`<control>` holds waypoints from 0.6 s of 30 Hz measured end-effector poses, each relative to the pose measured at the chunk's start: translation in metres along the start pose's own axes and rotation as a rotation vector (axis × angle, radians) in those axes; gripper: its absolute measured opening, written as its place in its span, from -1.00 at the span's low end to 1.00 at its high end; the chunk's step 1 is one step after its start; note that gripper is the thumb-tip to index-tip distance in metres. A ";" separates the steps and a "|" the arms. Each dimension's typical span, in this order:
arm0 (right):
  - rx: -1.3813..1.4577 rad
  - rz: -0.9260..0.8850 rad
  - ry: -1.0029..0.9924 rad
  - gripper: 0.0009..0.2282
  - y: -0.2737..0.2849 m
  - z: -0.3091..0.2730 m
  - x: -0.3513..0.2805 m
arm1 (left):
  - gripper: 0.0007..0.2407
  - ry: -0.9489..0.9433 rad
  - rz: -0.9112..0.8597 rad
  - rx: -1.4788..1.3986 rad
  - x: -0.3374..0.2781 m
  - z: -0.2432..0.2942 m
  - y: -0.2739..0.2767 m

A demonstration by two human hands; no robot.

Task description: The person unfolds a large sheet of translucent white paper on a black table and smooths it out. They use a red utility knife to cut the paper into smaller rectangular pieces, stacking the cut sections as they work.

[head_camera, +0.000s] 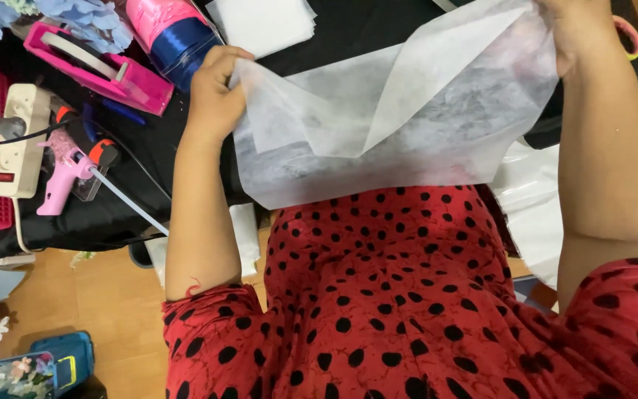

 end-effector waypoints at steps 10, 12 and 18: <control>-0.406 0.197 -0.409 -0.52 0.026 0.019 -0.012 | -0.89 0.530 0.420 -0.424 -0.007 -0.070 0.025; -0.451 0.138 -0.369 -0.63 0.018 0.002 -0.023 | -0.85 0.602 0.480 -0.444 -0.010 -0.077 0.027; -0.443 0.025 -0.220 -0.78 -0.002 -0.019 -0.032 | -0.58 0.698 0.463 -0.213 -0.023 -0.072 0.031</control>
Point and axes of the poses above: each hand's wrist, its own x-axis towards the middle knuckle, its own y-axis out of the back of the hand, z = x × y, the point moved 10 cm from there along x, towards the middle knuckle, and after that the axes turned 6 degrees about -x, right-handed, at the moved point
